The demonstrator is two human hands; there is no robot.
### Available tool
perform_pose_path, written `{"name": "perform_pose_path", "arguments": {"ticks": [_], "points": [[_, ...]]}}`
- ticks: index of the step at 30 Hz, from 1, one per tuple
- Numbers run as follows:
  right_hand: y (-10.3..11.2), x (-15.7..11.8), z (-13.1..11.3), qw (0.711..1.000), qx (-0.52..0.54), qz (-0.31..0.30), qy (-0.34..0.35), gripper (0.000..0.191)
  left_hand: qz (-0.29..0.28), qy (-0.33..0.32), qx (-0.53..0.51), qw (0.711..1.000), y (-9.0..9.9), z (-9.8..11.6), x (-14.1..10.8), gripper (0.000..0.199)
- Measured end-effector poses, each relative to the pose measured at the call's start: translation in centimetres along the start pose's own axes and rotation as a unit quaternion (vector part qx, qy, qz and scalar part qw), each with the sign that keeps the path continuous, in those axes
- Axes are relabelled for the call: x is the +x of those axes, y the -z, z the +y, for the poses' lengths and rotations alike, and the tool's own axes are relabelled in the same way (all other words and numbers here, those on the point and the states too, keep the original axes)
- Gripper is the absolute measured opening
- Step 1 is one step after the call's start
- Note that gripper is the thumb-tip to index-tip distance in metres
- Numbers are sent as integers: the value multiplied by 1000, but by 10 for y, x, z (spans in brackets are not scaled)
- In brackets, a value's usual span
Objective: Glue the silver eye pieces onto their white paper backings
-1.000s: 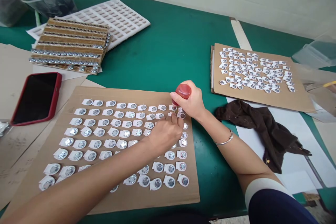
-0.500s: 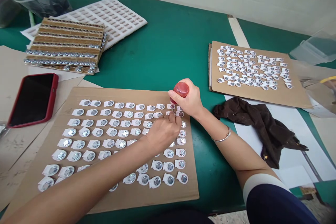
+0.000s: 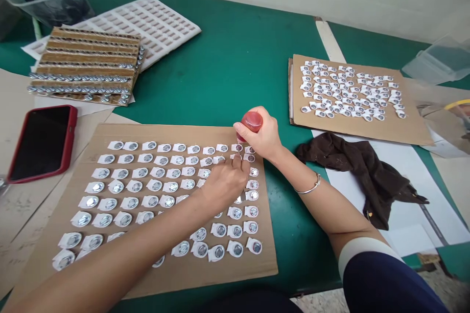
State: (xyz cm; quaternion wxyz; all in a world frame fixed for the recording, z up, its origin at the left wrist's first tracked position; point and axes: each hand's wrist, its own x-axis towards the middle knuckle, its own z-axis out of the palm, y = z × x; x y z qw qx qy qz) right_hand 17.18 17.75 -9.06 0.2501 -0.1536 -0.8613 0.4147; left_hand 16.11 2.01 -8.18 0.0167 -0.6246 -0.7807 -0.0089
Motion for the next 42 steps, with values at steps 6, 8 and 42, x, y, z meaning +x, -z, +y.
{"name": "perform_pose_path", "arguments": {"ticks": [6, 8, 42], "points": [[1, 1, 1, 1000, -11, 9, 8, 43, -2, 20, -25, 999, 4, -7, 0, 27], [2, 1, 1, 1000, -15, 8, 10, 44, 4, 30, -64, 998, 4, -12, 0, 23], [10, -44, 1, 991, -19, 125, 55, 31, 12, 209, -496, 843, 2, -64, 25, 11]]}}
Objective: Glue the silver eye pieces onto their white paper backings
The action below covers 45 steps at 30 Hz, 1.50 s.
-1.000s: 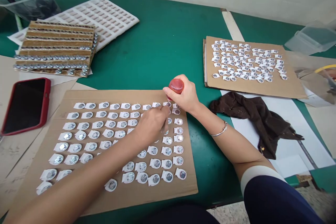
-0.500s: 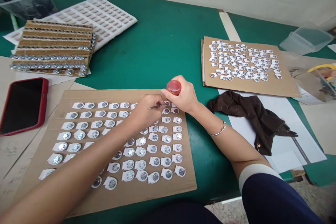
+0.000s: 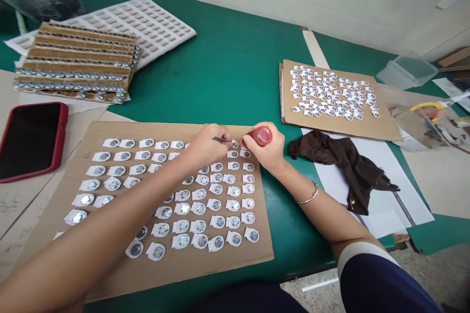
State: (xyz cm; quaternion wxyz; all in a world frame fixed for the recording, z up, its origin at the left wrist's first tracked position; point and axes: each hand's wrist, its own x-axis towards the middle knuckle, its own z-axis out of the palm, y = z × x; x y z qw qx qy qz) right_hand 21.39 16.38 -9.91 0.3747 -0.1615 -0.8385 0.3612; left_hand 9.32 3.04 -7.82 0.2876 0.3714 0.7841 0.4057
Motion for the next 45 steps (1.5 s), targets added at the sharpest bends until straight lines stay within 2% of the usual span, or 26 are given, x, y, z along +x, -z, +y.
{"name": "perform_pose_path", "arguments": {"ticks": [4, 7, 14, 20, 28, 36, 45], "points": [[3, -7, -1, 996, 60, 62, 29, 27, -8, 18, -4, 1000, 3, 4, 3, 10], [5, -7, 0, 994, 73, 82, 30, 27, -12, 44, -1, 999, 6, 5, 7, 11], [1, -6, 2, 996, 58, 61, 20, 24, -7, 35, 23, 999, 6, 4, 12, 10], [0, -6, 5, 997, 56, 49, 27, 25, -12, 57, 24, 998, 5, 8, 7, 8], [0, -6, 5, 998, 49, 40, 18, 25, -12, 46, 20, 999, 6, 6, 7, 9], [-2, -7, 9, 997, 57, 29, 41, 28, -5, 25, 21, 999, 5, 6, 4, 9], [-2, -9, 10, 996, 60, 19, 58, 28, -9, 58, 6, 998, 7, 9, 4, 8]]}}
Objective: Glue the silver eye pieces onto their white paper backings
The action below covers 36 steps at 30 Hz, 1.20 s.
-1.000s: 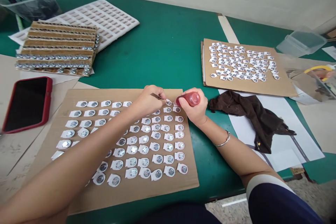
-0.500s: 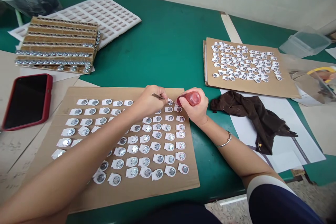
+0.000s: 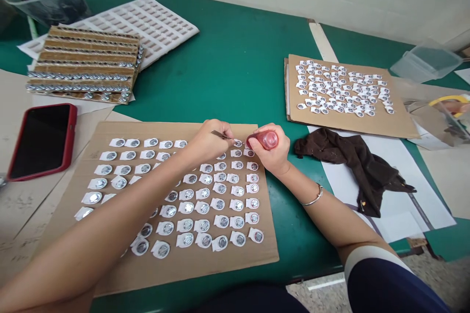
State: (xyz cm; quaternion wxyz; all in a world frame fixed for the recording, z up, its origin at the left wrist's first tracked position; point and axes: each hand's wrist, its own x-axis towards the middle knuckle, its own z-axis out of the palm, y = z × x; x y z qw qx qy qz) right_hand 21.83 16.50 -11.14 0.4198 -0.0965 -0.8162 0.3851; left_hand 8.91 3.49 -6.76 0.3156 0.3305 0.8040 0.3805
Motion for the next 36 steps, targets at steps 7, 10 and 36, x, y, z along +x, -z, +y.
{"name": "perform_pose_path", "arguments": {"ticks": [7, 10, 36], "points": [[0, -1, -1, 1000, -1, -10, 9, 28, 0, 6, 5, 1000, 0, -4, 3, 10], [0, -2, -2, 1000, -3, -11, 13, 28, -3, -11, 14, 1000, 0, -4, 3, 9], [-1, -1, -5, 1000, -2, -18, 8, 28, -9, -15, -3, 1000, 1, -5, 2, 10]]}}
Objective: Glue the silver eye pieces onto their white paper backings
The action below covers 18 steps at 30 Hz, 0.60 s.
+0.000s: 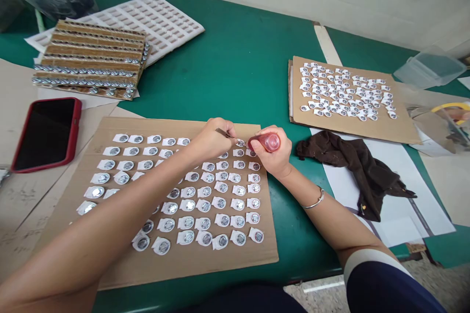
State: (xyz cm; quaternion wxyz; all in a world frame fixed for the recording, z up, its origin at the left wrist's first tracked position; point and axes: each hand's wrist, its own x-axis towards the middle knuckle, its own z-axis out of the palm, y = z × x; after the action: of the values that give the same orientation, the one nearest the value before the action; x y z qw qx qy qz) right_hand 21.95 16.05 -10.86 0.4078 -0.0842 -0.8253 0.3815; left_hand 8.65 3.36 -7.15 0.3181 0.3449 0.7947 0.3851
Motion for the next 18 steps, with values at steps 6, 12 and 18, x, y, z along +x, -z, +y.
{"name": "perform_pose_path", "arguments": {"ticks": [6, 12, 18], "points": [[0, -1, 1, 1000, 12, 2, 0, 28, 1, -7, 2, 1000, 0, -1, 0, 10], [0, -1, 1, 1000, 14, 1, -1, 27, 3, -7, -1, 1000, 0, 1, -1, 9], [-1, 0, 0, 1000, 16, -1, -9, 26, 3, -1, -7, 1000, 1, 3, -2, 9]]}}
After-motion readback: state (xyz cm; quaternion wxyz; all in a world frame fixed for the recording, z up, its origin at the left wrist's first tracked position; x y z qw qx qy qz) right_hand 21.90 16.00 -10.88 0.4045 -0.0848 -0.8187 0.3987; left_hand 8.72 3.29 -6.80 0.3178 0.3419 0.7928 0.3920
